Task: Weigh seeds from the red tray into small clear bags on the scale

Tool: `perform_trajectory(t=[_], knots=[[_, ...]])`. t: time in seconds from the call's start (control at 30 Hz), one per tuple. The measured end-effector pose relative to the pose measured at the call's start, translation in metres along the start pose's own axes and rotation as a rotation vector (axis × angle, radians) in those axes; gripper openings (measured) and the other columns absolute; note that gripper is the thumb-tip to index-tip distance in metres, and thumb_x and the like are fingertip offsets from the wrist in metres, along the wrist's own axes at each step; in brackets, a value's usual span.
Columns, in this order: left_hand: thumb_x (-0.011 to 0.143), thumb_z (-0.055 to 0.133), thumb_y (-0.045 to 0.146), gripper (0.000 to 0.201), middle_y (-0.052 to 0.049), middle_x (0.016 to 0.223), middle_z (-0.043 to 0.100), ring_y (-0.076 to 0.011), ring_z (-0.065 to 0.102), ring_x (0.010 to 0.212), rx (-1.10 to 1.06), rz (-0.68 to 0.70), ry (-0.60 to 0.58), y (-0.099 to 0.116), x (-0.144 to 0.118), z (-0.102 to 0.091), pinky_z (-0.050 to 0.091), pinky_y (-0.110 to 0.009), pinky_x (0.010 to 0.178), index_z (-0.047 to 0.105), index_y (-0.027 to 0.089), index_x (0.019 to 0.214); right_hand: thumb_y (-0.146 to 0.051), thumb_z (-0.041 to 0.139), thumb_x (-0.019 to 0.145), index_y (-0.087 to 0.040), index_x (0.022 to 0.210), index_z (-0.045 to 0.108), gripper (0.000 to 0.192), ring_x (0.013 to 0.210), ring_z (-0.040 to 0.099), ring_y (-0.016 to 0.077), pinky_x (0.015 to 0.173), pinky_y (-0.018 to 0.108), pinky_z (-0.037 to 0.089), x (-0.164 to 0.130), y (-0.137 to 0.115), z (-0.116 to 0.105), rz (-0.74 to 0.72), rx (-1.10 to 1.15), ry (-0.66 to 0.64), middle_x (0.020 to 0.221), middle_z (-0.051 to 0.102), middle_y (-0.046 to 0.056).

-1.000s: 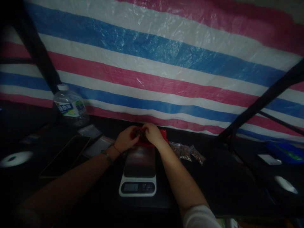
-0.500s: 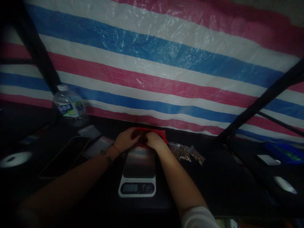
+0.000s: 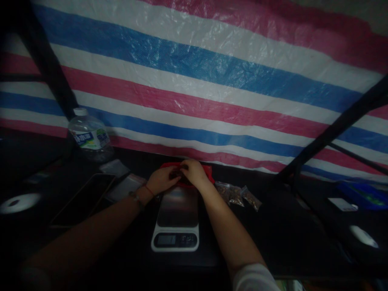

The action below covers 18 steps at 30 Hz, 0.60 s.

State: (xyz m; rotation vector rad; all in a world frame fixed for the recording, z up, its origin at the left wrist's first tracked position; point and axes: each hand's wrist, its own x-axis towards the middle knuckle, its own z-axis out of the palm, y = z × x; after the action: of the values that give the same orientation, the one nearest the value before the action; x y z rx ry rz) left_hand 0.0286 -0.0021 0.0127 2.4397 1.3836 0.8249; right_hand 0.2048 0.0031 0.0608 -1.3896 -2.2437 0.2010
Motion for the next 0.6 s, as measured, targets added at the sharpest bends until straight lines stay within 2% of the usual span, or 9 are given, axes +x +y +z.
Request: perform_trajectory(t=[0.13,0.2,0.33,0.47,0.53,0.6], knots=[[0.086,0.054,0.042,0.035,-0.006,0.104,0.070,-0.0219,0.066,0.094,-0.014,-0.003,0.004,0.000,0.000,0.000,0.050,-0.031,0.082,0.061,0.023,0.114,-0.010,0.062,0.081,-0.016,0.103,0.069,0.025,0.098,0.060,0.0176,0.089,0.031,0.045,0.000,-0.004,0.008,-0.146,0.082,-0.030,0.104,0.067,0.008],[0.085,0.054,0.042,0.036,-0.006,0.104,0.070,-0.0223,0.066,0.093,-0.018,-0.005,0.010,0.000,0.000,-0.001,0.051,-0.032,0.081,0.061,0.022,0.115,-0.008,0.060,0.081,-0.016,0.104,0.069,0.026,0.101,0.058,0.0172,0.092,0.031,0.044,0.000,-0.005,0.007,-0.144,0.090,-0.007,0.107,0.066,0.009],[0.083,0.058,0.040,0.039,-0.006,0.110,0.069,-0.0223,0.064,0.099,-0.040,0.003,0.050,0.002,-0.002,-0.003,0.049,-0.032,0.087,0.059,0.022,0.117,-0.012,0.059,0.083,-0.018,0.091,0.072,0.016,0.089,0.062,0.0180,0.085,0.031,0.047,-0.006,-0.020,-0.014,-0.015,0.057,0.108,0.093,0.070,0.006],[0.084,0.057,0.041,0.040,-0.006,0.114,0.067,-0.0222,0.062,0.105,-0.084,0.023,0.087,0.004,-0.002,-0.003,0.047,-0.034,0.094,0.058,0.022,0.120,-0.022,0.054,0.089,-0.021,0.097,0.072,0.019,0.091,0.065,0.0187,0.086,0.031,0.048,-0.018,-0.044,-0.042,-0.050,0.094,0.302,0.097,0.072,0.005],[0.085,0.056,0.041,0.038,-0.006,0.112,0.068,-0.0222,0.063,0.103,-0.090,-0.004,0.072,0.003,-0.002,-0.002,0.048,-0.033,0.093,0.059,0.022,0.118,-0.023,0.053,0.090,-0.021,0.100,0.071,0.020,0.095,0.064,0.0202,0.090,0.034,0.047,-0.018,-0.048,-0.047,-0.057,0.072,0.384,0.100,0.071,0.007],[0.084,0.057,0.042,0.038,-0.005,0.109,0.069,-0.0217,0.064,0.100,-0.092,-0.041,0.044,0.001,-0.001,0.000,0.049,-0.032,0.090,0.060,0.023,0.116,-0.021,0.054,0.089,-0.019,0.097,0.071,0.020,0.095,0.064,0.0213,0.091,0.036,0.048,-0.015,-0.045,-0.046,-0.026,0.062,0.384,0.099,0.072,0.008]])
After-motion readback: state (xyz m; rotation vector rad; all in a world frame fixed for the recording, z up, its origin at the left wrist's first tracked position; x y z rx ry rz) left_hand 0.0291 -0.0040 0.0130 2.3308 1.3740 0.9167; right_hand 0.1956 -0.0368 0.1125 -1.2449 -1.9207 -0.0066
